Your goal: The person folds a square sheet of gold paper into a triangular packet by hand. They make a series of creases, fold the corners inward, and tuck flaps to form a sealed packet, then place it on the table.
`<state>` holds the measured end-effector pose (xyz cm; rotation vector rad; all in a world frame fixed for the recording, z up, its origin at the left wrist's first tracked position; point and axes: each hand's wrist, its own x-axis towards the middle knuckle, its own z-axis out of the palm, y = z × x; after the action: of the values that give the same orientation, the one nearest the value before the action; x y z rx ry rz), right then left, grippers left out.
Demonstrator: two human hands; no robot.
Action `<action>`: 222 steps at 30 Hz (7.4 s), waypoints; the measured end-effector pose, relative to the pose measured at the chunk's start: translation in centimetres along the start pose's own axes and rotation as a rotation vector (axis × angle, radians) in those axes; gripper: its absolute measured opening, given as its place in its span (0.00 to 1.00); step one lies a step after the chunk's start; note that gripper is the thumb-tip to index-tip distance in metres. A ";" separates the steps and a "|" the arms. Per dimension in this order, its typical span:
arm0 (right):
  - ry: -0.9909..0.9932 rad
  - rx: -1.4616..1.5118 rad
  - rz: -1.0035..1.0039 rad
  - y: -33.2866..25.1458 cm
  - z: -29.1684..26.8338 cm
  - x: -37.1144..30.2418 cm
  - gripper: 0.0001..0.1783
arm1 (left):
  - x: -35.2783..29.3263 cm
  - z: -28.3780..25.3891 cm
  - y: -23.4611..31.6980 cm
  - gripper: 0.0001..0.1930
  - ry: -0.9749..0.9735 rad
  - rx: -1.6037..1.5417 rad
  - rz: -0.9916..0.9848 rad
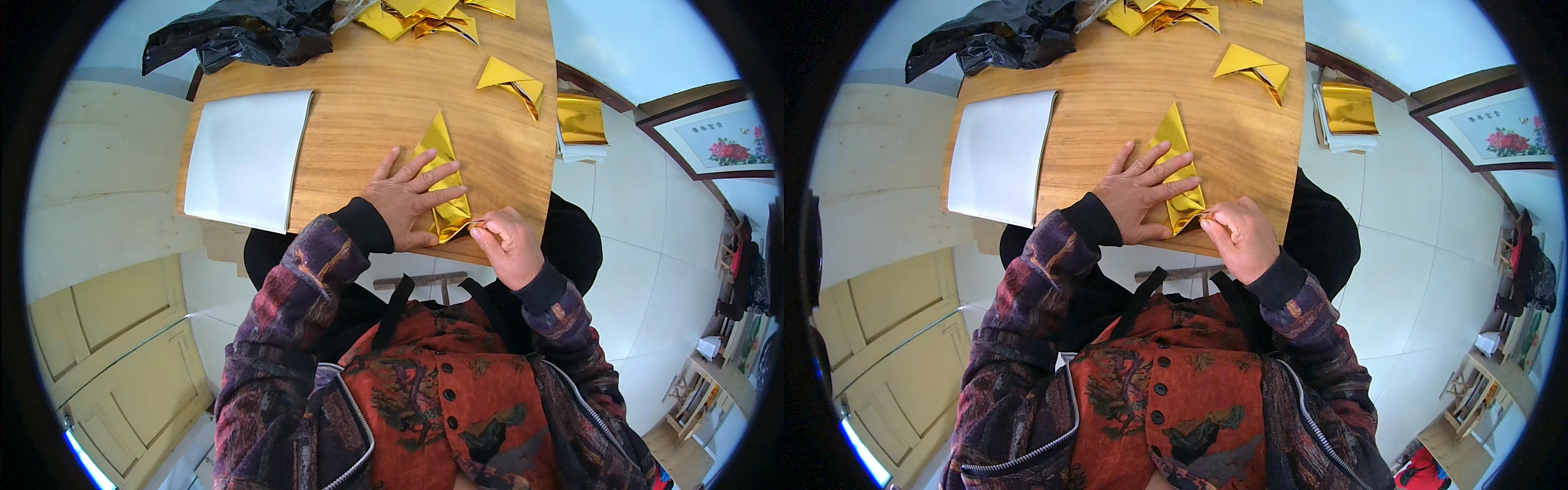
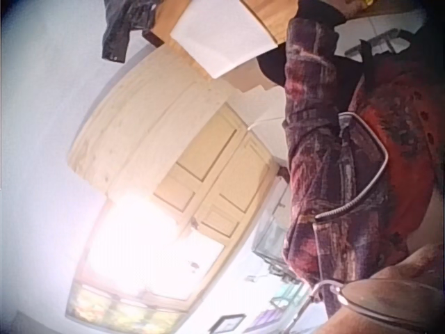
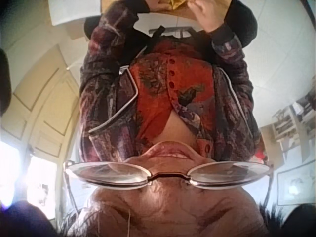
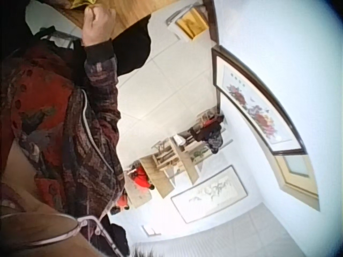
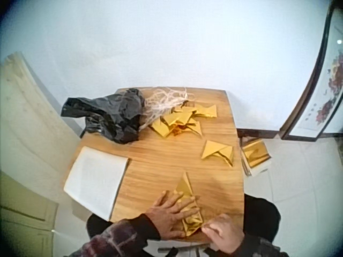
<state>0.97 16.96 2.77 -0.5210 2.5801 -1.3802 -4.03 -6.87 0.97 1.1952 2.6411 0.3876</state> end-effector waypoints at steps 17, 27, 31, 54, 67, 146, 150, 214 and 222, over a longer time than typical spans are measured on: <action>0.190 -0.211 0.201 -1.3 2.6 1.7 0.06 | 0.0 -0.3 -0.7 0.46 -0.023 -0.077 0.015; 0.266 -0.258 0.192 -1.3 3.2 2.2 0.07 | 0.1 -0.4 -0.6 0.46 -0.028 -0.088 -0.001; 0.273 -0.266 0.221 -1.3 3.3 2.4 0.07 | 0.0 -0.2 -0.6 0.46 -0.016 -0.077 0.002; 0.335 -0.327 0.193 -1.1 3.9 2.3 0.09 | 0.0 -0.4 -0.5 0.45 -0.032 -0.110 0.015; 0.359 -0.347 0.202 -1.3 4.0 2.3 0.08 | 0.1 -0.3 -0.7 0.44 -0.055 -0.121 0.009; 0.005 -0.649 -0.147 -0.7 6.7 -2.5 0.49 | 0.1 1.6 -0.4 0.28 0.090 0.007 -0.043; 0.011 -0.652 -0.147 -0.6 6.8 -2.4 0.49 | 0.1 1.6 -0.4 0.29 0.095 0.013 -0.041; 0.110 -0.746 -0.188 -0.1 8.3 -5.2 0.46 | 0.4 1.2 -0.1 0.32 0.079 -0.015 -0.086; 0.043 -0.730 -0.110 -2.3 8.5 -5.1 0.47 | 0.3 1.5 0.0 0.32 0.101 -0.003 -0.092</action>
<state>8.83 11.13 -0.14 -0.7342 3.0804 -0.4182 -3.74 -6.42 -0.48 1.0751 2.7676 0.4462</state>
